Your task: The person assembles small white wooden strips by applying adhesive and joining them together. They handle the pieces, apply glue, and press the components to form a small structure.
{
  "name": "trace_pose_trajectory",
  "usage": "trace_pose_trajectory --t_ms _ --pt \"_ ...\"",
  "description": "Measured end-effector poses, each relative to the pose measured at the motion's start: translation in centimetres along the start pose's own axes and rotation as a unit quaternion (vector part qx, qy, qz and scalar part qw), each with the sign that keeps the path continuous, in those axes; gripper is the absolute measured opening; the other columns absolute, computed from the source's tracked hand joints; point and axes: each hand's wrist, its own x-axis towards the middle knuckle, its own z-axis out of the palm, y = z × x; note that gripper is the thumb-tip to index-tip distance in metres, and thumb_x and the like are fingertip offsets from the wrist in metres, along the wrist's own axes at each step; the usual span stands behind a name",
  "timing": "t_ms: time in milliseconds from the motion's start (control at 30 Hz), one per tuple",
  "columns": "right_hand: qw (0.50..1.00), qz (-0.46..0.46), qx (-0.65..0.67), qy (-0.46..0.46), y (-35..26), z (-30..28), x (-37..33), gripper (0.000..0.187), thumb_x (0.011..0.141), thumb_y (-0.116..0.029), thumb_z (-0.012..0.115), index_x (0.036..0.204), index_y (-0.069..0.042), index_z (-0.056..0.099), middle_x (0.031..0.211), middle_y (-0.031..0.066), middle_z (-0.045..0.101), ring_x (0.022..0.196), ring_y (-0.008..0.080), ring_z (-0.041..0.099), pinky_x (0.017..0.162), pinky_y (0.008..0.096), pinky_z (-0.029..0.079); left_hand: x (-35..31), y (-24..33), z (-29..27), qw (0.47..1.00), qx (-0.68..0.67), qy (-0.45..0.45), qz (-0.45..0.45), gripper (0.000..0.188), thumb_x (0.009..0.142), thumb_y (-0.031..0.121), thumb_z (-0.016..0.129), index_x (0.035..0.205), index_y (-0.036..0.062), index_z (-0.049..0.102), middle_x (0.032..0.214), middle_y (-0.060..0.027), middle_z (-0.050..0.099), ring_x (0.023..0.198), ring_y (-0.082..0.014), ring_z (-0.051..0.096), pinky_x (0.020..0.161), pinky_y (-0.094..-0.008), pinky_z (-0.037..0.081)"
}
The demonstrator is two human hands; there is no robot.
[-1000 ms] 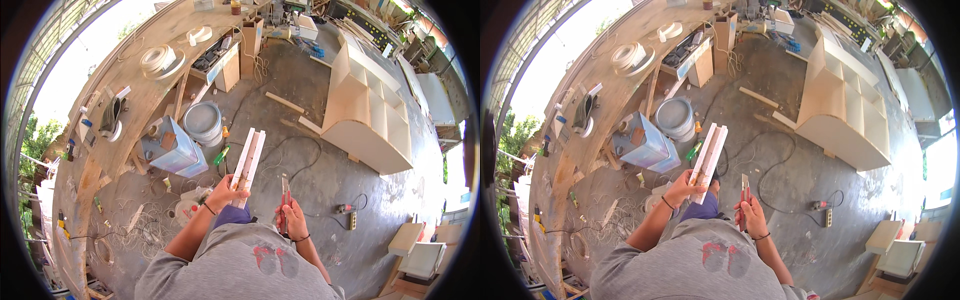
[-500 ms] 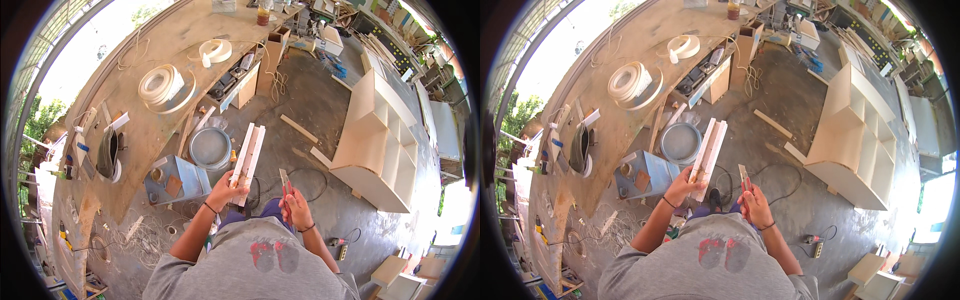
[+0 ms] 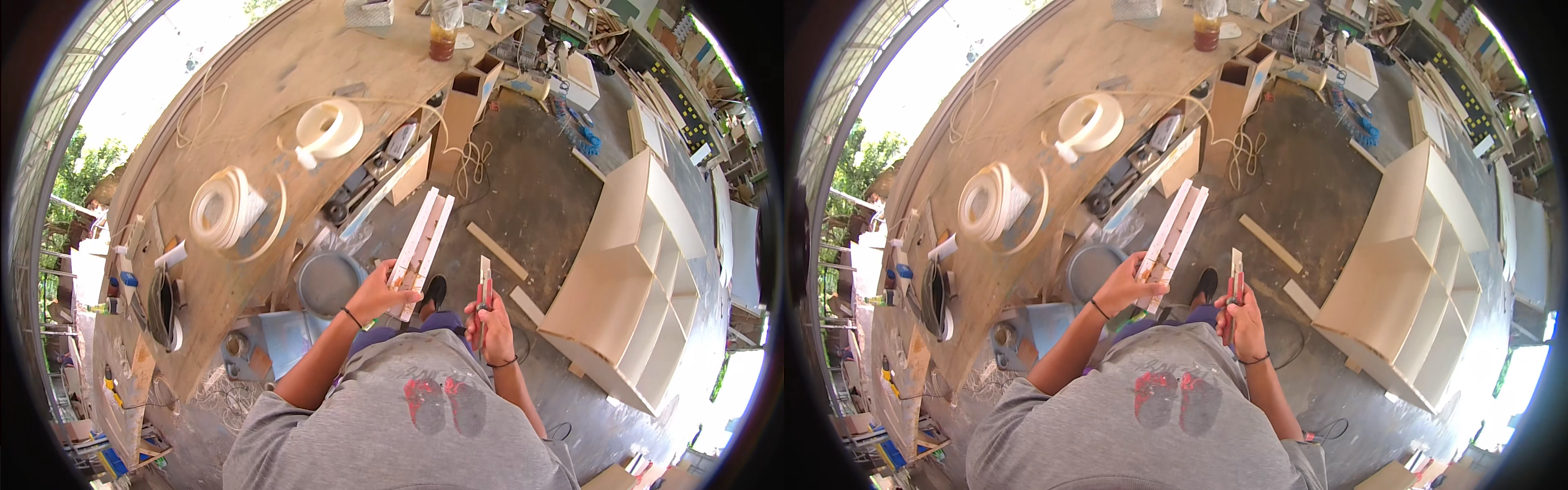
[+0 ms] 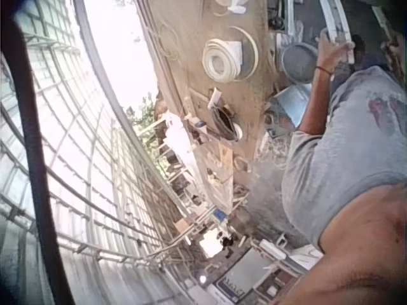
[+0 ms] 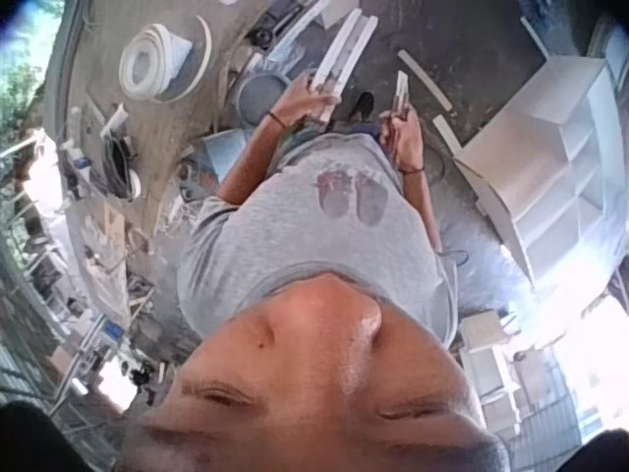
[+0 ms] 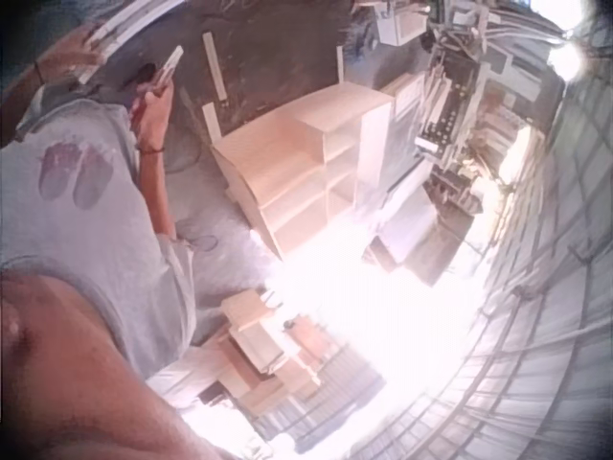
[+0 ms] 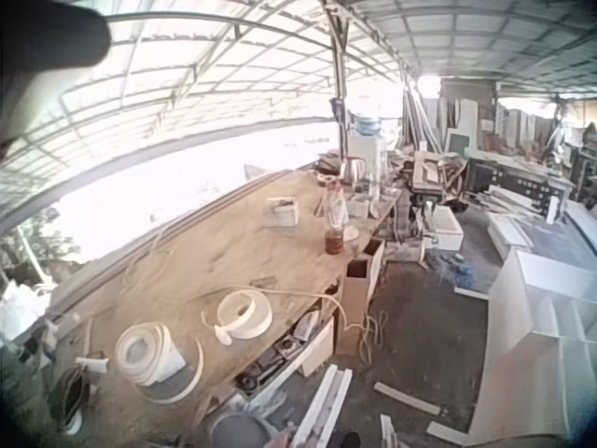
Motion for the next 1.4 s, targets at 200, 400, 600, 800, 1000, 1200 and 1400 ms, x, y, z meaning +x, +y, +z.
trace_pose_trajectory --t_ms 200,400,600,800,1000,1200,1400 --pt "0.994 -0.013 -0.089 -0.066 -9.8 -0.4 11.6 0.050 0.096 -0.007 0.039 0.145 -0.006 0.026 0.099 0.0080 0.054 0.060 0.0051 0.047 0.049 0.0207 0.046 12.1 8.3 -2.0 0.998 -0.035 0.032 0.031 0.081 0.070 0.013 0.084 0.135 -0.0017 0.039 0.113 -0.0070 0.059 0.099 -0.0131 0.058 0.087 -0.0280 0.048" --pt "0.992 -0.002 -0.093 -0.079 -14.1 1.1 22.1 0.045 0.098 -0.011 0.041 0.142 -0.008 0.032 0.089 0.0037 0.054 0.054 0.0046 0.044 0.045 0.0204 0.042 24.8 13.5 -7.1 0.997 0.014 0.066 0.034 0.086 0.066 0.027 0.087 0.133 -0.0039 0.043 0.114 -0.0113 0.061 0.103 -0.0174 0.059 0.091 -0.0305 0.047" --pt "0.990 0.011 -0.121 -0.076 -15.9 2.0 33.1 0.037 0.098 -0.014 0.043 0.134 -0.006 0.037 0.082 0.0020 0.053 0.052 0.0046 0.044 0.043 0.0202 0.040 37.7 16.6 -12.7 0.978 0.127 0.117 0.117 0.089 0.061 0.033 0.087 0.130 -0.0061 0.046 0.115 -0.0163 0.062 0.105 -0.0213 0.060 0.093 -0.0331 0.046" --pt "0.930 -0.097 -0.348 -0.064 -21.2 5.4 42.5 0.033 0.097 -0.017 0.051 0.126 -0.003 0.046 0.077 0.0017 0.057 0.056 0.0061 0.051 0.050 0.0214 0.043 45.3 16.7 -16.1 0.966 0.186 0.142 0.110 0.089 0.058 0.036 0.089 0.126 -0.0057 0.050 0.113 -0.0188 0.063 0.105 -0.0245 0.061 0.093 -0.0339 0.047" --pt "0.864 -0.169 -0.471 -0.055 -21.6 6.4 49.9 0.032 0.093 -0.017 0.056 0.120 -0.002 0.048 0.083 0.0120 0.064 0.067 0.0230 0.064 0.061 0.0342 0.050 48.4 16.7 -17.3 0.948 0.268 0.149 0.087 0.087 0.061 0.035 0.087 0.128 -0.0055 0.049 0.114 -0.0227 0.061 0.106 -0.0321 0.060 0.091 -0.0377 0.048" --pt "0.821 -0.182 -0.526 -0.129 -21.8 7.0 54.9 0.033 0.090 -0.018 0.056 0.118 -0.002 0.048 0.092 0.0215 0.064 0.083 0.0381 0.064 0.070 0.0423 0.050 47.1 17.6 -14.5 0.877 0.416 0.235 0.051 0.091 0.063 0.037 0.083 0.134 -0.0017 0.043 0.111 -0.0214 0.058 0.107 -0.0371 0.056 0.089 -0.0419 0.048" --pt "0.779 -0.180 -0.576 -0.170 -21.7 6.9 57.6 0.032 0.091 -0.021 0.056 0.117 -0.004 0.050 0.101 0.0173 0.065 0.091 0.0365 0.064 0.075 0.0424 0.052 48.2 17.7 -14.1 0.890 0.369 0.268 0.030 0.080 0.060 0.032 0.082 0.124 -0.0018 0.048 0.109 -0.0215 0.058 0.104 -0.0373 0.057 0.087 -0.0429 0.048"
